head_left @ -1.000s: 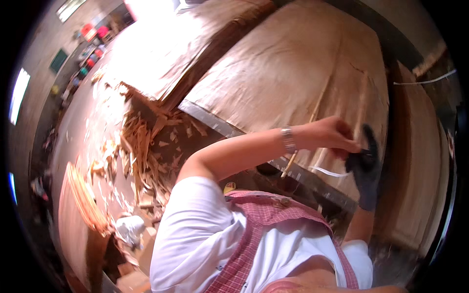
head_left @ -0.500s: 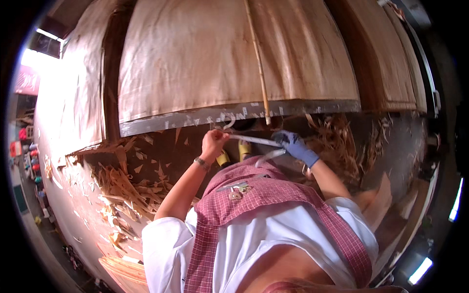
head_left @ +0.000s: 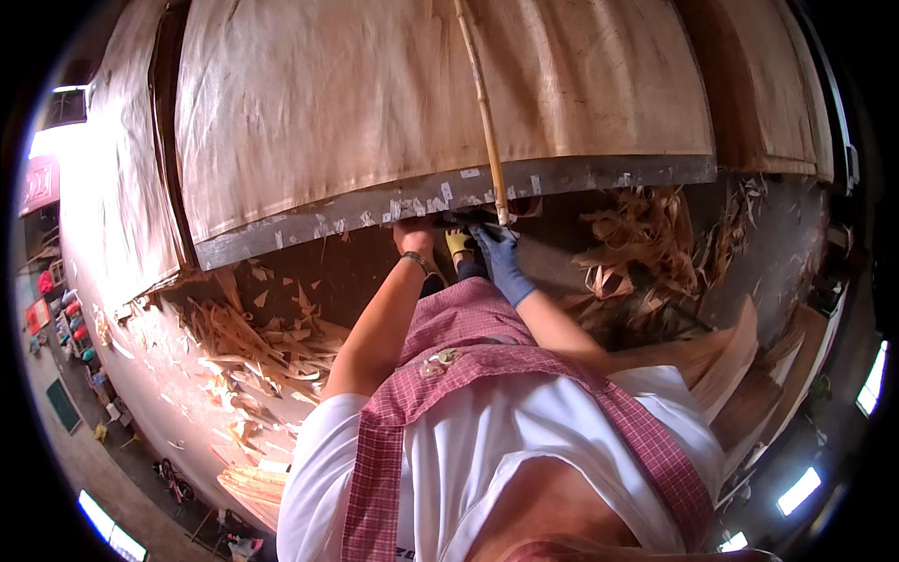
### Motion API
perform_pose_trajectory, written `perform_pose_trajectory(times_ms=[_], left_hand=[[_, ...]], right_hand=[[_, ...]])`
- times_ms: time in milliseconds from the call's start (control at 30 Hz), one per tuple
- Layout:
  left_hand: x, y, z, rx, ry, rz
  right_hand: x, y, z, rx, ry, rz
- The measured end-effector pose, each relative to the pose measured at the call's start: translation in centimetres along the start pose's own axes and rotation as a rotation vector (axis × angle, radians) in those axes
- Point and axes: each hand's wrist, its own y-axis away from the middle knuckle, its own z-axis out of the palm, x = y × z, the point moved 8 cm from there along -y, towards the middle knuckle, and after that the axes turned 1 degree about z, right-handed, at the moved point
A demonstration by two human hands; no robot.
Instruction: The person, wearing gloves, peels thin sheets of wood veneer from a stack, places them on a metal surface, and uses a blade to trim the edges and cut them to size.
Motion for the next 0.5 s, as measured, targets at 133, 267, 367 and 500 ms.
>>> perform_pose_trajectory(times_ms=[133, 267, 367, 500], left_hand=[[3.3, 0.7, 0.2, -0.002, -0.421, -0.276], [4.3, 0.6, -1.4, -0.024, -0.484, -0.034], [-2.8, 0.5, -10.7, 0.073, -0.628, 0.082], [-7.3, 3.9, -32.9, 0.552, -0.718, -0.286]], right_hand=[[4.9, -3.5, -0.8, 0.13, 0.06, 0.077], [7.1, -5.5, -1.7, 0.055, 0.013, 0.002], [0.2, -2.4, 2.3, 0.052, 0.253, 0.004], [-0.1, -2.5, -0.5, 0.268, 0.376, -0.059]])
